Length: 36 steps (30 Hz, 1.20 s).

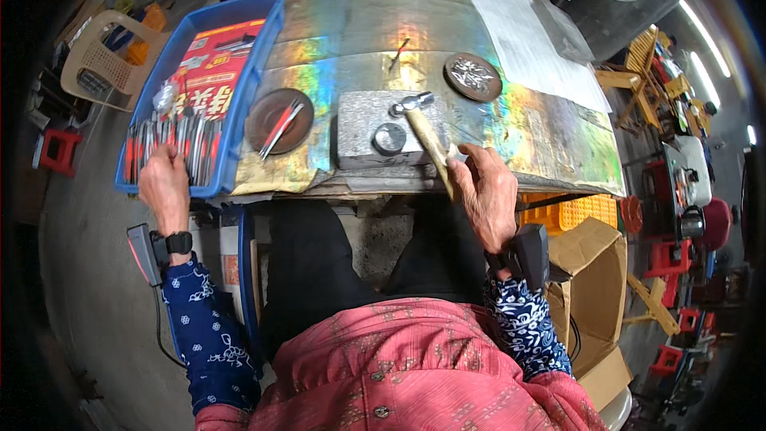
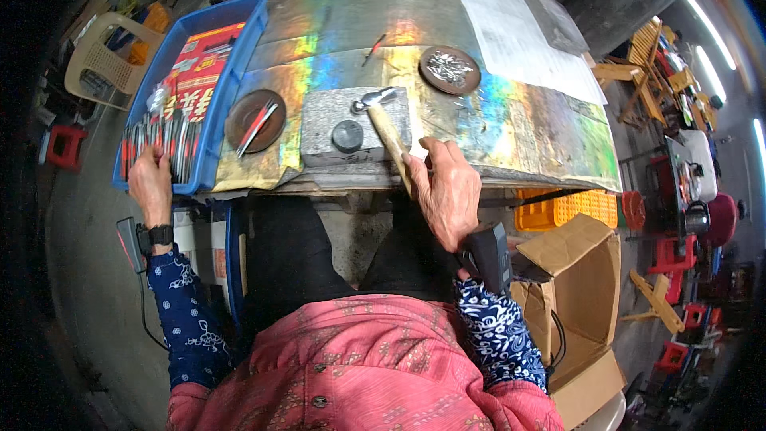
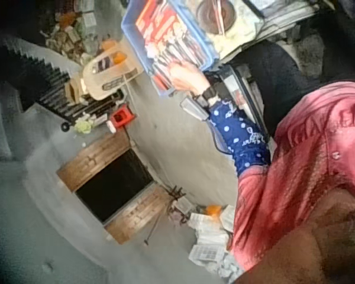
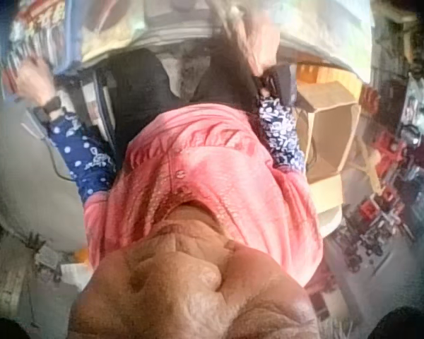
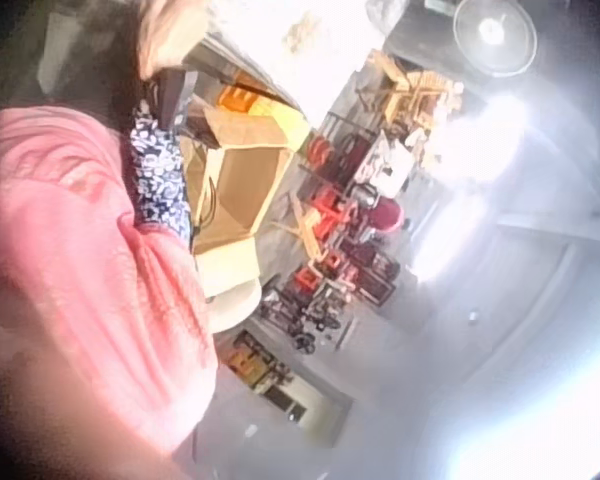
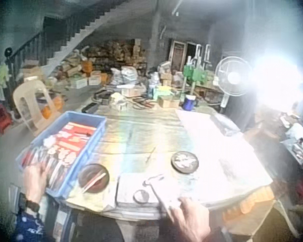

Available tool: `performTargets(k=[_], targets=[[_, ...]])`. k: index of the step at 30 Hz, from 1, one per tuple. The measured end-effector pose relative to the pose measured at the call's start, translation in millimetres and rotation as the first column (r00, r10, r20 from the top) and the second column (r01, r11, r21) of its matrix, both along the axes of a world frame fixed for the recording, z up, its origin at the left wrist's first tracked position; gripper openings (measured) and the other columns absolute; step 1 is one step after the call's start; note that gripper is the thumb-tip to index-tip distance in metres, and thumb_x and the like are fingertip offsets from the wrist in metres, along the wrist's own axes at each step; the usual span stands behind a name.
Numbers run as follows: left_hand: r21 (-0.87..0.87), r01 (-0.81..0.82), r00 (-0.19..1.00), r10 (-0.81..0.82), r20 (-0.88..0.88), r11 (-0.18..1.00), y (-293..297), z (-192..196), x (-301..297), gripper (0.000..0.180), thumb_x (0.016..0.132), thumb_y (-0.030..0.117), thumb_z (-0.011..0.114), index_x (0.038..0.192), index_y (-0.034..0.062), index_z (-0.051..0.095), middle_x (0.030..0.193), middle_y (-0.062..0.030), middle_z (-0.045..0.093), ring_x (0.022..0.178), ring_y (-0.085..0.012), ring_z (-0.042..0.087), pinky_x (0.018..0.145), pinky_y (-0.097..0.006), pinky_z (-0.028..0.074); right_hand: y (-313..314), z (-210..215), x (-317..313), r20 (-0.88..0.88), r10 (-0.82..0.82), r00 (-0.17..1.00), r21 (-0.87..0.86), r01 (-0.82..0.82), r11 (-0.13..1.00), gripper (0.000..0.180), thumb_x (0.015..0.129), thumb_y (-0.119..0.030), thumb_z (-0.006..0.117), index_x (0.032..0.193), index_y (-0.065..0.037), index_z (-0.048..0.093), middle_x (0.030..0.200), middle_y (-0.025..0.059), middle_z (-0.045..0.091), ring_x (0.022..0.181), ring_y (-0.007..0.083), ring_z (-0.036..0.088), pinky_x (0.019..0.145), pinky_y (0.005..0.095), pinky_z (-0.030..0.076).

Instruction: The person repeatedly picks up thin metal rods from a tray, places them on a metal block, and strikes them with a hammer. The rods are then placed into a small bowl on the table. This cycle is repeated throughout the clip.

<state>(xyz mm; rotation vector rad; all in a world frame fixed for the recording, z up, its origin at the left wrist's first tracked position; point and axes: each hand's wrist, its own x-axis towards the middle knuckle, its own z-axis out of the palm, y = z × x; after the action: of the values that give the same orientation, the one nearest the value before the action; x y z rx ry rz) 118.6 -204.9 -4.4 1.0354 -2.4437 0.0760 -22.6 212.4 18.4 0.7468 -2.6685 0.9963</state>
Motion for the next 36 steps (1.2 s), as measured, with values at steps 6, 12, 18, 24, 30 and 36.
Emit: performTargets(k=[6, 12, 18, 24, 30, 36], targets=[[-0.034, 0.041, 0.994, -0.044, -0.099, 0.999, 1.9, -2.1, 1.4, 0.014, 0.084, 0.017, 0.063, 0.093, 0.0075, 0.068, 0.083, -0.0175, 0.069, 0.077, -0.0376, 0.066, 0.068, -0.046, 0.051, 17.2, -21.9, -37.8, -0.015, -0.128, 0.992, 0.134, 0.128, 0.983, 0.022, 0.091, -0.017, 0.064, 0.103, 0.000, 0.067, 0.088, 0.0175, 0.066, 0.074, 0.0313, 0.064, 0.068, 0.0376, 0.050], [0.238, 0.228, 0.911, -0.120, -0.395, 0.944, 12.8, 4.5, -5.2, 0.020, 0.088, 0.013, 0.064, 0.104, 0.0022, 0.065, 0.076, -0.0100, 0.066, 0.064, -0.0202, 0.063, 0.058, -0.033, 0.049, 14.4, -44.1, -72.2, -0.110, -0.054, 0.992, 0.243, 0.080, 0.967, 0.019, 0.085, -0.007, 0.062, 0.104, -0.005, 0.066, 0.093, 0.0161, 0.062, 0.082, 0.0369, 0.062, 0.072, 0.0438, 0.049], [0.519, 0.540, 0.762, -0.124, -0.635, 0.662, 47.3, 21.1, -15.5, 0.016, 0.091, 0.003, 0.065, 0.106, -0.0018, 0.066, 0.079, 0.0011, 0.061, 0.060, -0.0030, 0.052, 0.053, -0.017, 0.044, 3.3, -54.6, -94.7, -0.180, 0.028, 0.983, 0.344, 0.036, 0.938, 0.019, 0.083, -0.005, 0.062, 0.101, -0.007, 0.066, 0.092, 0.0139, 0.058, 0.084, 0.0368, 0.060, 0.072, 0.0455, 0.049], [0.634, 0.644, 0.729, -0.094, -0.678, 0.428, 84.9, 28.9, -26.3, 0.014, 0.093, 0.005, 0.063, 0.105, -0.0018, 0.065, 0.081, -0.0021, 0.066, 0.058, -0.0026, 0.052, 0.050, -0.017, 0.040, 0.7, -58.1, -104.6, -0.240, 0.112, 0.964, 0.431, 0.003, 0.902, 0.009, 0.078, -0.010, 0.060, 0.084, -0.004, 0.061, 0.088, 0.0163, 0.056, 0.088, 0.0363, 0.060, 0.071, 0.0456, 0.050], [0.689, 0.711, 0.698, -0.031, -0.715, 0.139, 110.2, 28.7, -42.3, 0.014, 0.093, 0.003, 0.061, 0.106, -0.0020, 0.063, 0.083, -0.0040, 0.067, 0.056, -0.0034, 0.052, 0.049, -0.016, 0.039, -4.4, -52.5, -103.2, -0.295, 0.123, 0.948, 0.526, 0.053, 0.849, 0.007, 0.076, -0.008, 0.060, 0.078, -0.002, 0.061, 0.085, 0.0170, 0.060, 0.084, 0.0345, 0.064, 0.065, 0.0435, 0.053], [0.679, 0.733, 0.680, -0.062, -0.730, 0.041, 139.6, 22.7, -61.1, 0.013, 0.089, 0.001, 0.067, 0.102, -0.0002, 0.066, 0.079, -0.0008, 0.065, 0.059, -0.0032, 0.055, 0.052, -0.016, 0.040, -1.5, -50.0, -112.9, -0.248, 0.182, 0.951, 0.594, 0.001, 0.805, 0.010, 0.074, -0.010, 0.062, 0.076, -0.001, 0.061, 0.085, 0.0200, 0.062, 0.077, 0.0337, 0.066, 0.062, 0.0424, 0.053]])
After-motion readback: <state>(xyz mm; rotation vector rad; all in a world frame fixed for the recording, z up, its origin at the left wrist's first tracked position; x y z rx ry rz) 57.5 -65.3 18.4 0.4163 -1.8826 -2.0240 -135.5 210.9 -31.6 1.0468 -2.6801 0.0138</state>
